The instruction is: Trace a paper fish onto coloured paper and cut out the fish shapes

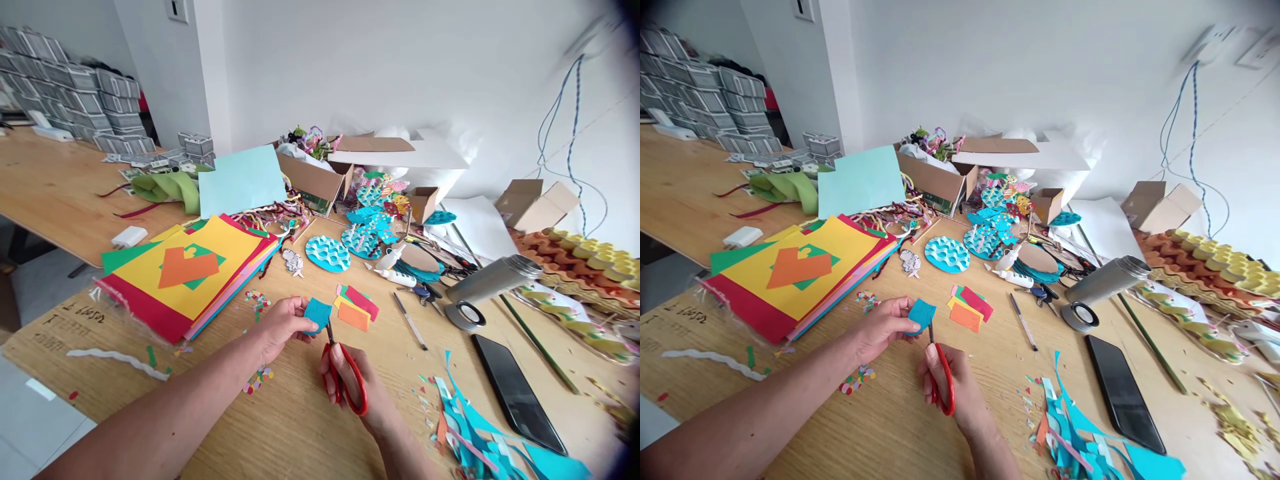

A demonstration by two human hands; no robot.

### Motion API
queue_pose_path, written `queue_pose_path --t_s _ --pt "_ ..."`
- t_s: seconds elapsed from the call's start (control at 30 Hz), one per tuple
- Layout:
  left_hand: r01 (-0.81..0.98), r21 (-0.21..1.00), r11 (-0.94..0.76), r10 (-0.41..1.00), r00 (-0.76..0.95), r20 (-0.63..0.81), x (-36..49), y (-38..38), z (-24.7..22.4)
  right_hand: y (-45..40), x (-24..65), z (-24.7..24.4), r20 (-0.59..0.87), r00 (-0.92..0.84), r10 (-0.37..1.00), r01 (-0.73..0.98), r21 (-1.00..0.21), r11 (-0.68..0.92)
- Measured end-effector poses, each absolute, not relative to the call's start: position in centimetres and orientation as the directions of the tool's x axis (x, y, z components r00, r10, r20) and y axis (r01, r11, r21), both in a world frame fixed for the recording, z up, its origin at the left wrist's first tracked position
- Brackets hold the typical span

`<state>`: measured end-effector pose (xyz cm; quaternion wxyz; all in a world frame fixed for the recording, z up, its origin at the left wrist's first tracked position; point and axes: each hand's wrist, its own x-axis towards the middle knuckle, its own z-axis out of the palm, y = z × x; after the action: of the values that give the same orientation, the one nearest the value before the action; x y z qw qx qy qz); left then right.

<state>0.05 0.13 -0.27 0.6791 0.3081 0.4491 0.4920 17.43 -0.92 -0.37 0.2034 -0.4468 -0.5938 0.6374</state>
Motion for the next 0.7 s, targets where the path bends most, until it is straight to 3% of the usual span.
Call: queue_pose_path --t_s 0.53,0.7 --pt "-0.443 0.807 0.391 0.919 0.233 -0.317 -0.08 -0.12 0.35 -1.18 17.82 -1.0 -0.228 -0.638 0.736 -0.033 -0.946 -0.322" --pt "-0.44 0.802 0.404 0.913 0.252 -0.322 -0.01 -0.11 0.32 -1.17 18.03 -1.18 -0.227 -0.647 0.728 -0.056 -0.938 -0.343"
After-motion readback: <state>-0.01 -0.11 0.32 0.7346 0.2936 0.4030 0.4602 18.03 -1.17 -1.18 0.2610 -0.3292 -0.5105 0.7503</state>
